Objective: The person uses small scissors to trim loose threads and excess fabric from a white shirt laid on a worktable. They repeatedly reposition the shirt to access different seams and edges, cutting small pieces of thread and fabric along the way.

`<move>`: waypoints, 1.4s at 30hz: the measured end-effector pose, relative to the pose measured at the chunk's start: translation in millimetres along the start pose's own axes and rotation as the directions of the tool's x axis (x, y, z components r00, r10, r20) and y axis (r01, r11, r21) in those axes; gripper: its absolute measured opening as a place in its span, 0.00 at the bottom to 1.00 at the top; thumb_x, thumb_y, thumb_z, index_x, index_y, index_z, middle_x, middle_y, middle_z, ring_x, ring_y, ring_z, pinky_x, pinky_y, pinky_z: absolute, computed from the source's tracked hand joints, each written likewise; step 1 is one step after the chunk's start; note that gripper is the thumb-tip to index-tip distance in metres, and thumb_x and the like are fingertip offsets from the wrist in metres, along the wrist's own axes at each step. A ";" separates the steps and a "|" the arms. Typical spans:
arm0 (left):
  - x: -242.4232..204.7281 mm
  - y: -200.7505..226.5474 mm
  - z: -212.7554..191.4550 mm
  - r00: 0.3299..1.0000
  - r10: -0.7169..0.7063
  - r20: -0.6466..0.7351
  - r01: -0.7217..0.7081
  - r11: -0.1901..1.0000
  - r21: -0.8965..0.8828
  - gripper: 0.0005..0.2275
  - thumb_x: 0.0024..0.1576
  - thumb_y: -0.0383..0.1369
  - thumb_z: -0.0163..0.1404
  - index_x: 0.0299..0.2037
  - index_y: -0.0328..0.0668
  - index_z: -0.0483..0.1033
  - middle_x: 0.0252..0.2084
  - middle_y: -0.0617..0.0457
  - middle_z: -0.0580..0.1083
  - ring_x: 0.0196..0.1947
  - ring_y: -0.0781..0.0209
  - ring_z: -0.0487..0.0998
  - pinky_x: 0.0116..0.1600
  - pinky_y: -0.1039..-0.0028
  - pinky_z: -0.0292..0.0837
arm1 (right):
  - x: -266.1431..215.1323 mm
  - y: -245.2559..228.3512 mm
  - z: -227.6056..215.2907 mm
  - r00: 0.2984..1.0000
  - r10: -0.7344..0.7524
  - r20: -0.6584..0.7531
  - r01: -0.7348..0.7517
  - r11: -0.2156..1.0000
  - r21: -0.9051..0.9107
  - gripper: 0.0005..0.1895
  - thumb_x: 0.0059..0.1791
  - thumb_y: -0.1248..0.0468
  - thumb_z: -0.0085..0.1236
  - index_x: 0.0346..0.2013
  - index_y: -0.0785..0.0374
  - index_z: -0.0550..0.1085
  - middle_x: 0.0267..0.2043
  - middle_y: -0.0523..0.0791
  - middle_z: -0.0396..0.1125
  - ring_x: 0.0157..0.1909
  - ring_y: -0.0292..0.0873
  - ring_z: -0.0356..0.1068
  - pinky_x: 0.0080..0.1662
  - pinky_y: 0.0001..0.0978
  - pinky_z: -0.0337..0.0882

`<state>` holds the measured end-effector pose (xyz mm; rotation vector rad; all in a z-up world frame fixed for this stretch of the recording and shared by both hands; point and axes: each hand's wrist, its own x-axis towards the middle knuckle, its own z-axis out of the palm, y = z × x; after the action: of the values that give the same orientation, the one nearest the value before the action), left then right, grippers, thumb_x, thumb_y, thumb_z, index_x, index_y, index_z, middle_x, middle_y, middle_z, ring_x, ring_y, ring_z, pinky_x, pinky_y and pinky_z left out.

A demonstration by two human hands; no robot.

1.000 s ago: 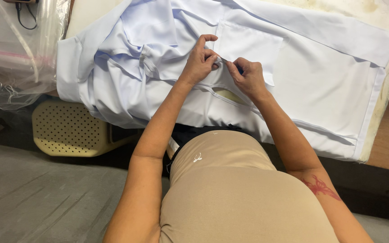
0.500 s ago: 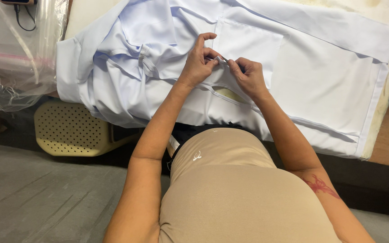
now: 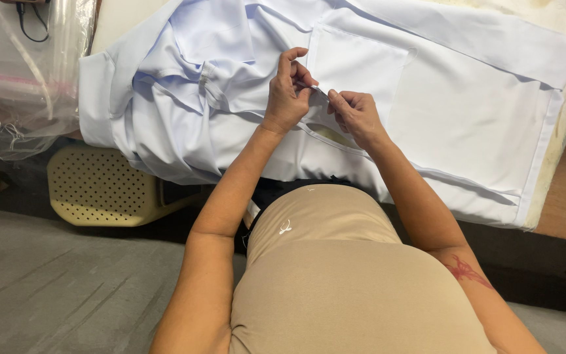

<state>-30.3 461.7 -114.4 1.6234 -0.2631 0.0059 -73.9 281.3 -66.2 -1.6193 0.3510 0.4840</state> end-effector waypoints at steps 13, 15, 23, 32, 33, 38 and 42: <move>0.5 4.1 0.7 1.000 0.022 -0.001 -0.022 1.000 0.017 0.29 0.52 0.11 0.50 0.62 0.42 0.58 0.33 0.56 0.73 0.38 0.65 0.82 0.48 0.76 0.79 | 0.8 -2.0 1.1 0.998 -0.057 -0.008 0.057 0.998 0.021 0.21 0.56 0.51 0.57 0.25 0.63 0.74 0.18 0.35 0.56 0.19 0.28 0.50 0.22 0.24 0.49; 0.5 3.7 1.3 1.000 0.028 -0.005 -0.028 1.000 0.012 0.29 0.52 0.11 0.51 0.62 0.43 0.58 0.34 0.56 0.73 0.38 0.65 0.82 0.48 0.76 0.79 | 1.1 -2.4 -2.7 0.999 -0.046 0.013 0.044 0.991 0.127 0.21 0.56 0.52 0.56 0.25 0.62 0.73 0.17 0.35 0.56 0.18 0.28 0.49 0.22 0.24 0.47; 0.1 4.4 1.3 0.999 0.036 -0.002 -0.036 0.999 0.016 0.29 0.52 0.11 0.50 0.62 0.42 0.58 0.33 0.56 0.72 0.38 0.66 0.82 0.48 0.76 0.80 | 5.8 -0.5 -5.9 0.998 -0.052 0.031 0.052 0.999 0.008 0.22 0.57 0.52 0.55 0.25 0.64 0.73 0.17 0.35 0.57 0.18 0.28 0.50 0.22 0.25 0.48; 4.9 5.7 -2.2 0.999 0.036 0.002 -0.036 0.999 0.027 0.25 0.53 0.15 0.56 0.59 0.41 0.63 0.33 0.56 0.72 0.34 0.69 0.78 0.40 0.81 0.79 | 6.4 8.9 -15.8 0.954 -0.268 -0.132 0.259 0.963 -0.078 0.12 0.50 0.64 0.66 0.45 0.65 0.77 0.23 0.34 0.64 0.25 0.25 0.57 0.28 0.19 0.54; 6.8 5.6 -1.2 0.999 0.031 0.012 -0.031 0.999 0.014 0.24 0.54 0.16 0.57 0.58 0.41 0.64 0.34 0.56 0.72 0.33 0.70 0.77 0.39 0.81 0.78 | 8.4 11.5 -14.6 0.951 -0.290 -0.110 0.277 0.954 -0.118 0.13 0.49 0.65 0.67 0.47 0.65 0.77 0.24 0.33 0.64 0.26 0.25 0.57 0.29 0.18 0.55; 12.5 4.8 0.1 0.997 -0.066 0.037 0.066 0.998 -0.012 0.19 0.54 0.20 0.58 0.53 0.40 0.66 0.33 0.58 0.70 0.31 0.73 0.74 0.32 0.82 0.71 | 22.8 20.8 -9.0 0.925 -0.367 -0.097 0.353 0.926 -0.133 0.06 0.52 0.66 0.66 0.41 0.66 0.80 0.29 0.35 0.67 0.32 0.26 0.60 0.34 0.19 0.61; 19.1 8.5 -4.0 0.996 -0.061 0.060 0.059 0.998 0.027 0.08 0.56 0.21 0.57 0.41 0.37 0.71 0.31 0.56 0.73 0.29 0.73 0.75 0.35 0.80 0.72 | 34.6 12.7 -17.4 0.903 -0.419 -0.093 0.406 0.904 -0.134 0.04 0.52 0.67 0.65 0.39 0.66 0.80 0.32 0.37 0.72 0.35 0.26 0.66 0.39 0.19 0.68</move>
<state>-12.5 462.1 -102.7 1.6580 -0.2616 -0.0859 -48.5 264.6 -93.5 -1.7774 0.0604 0.0820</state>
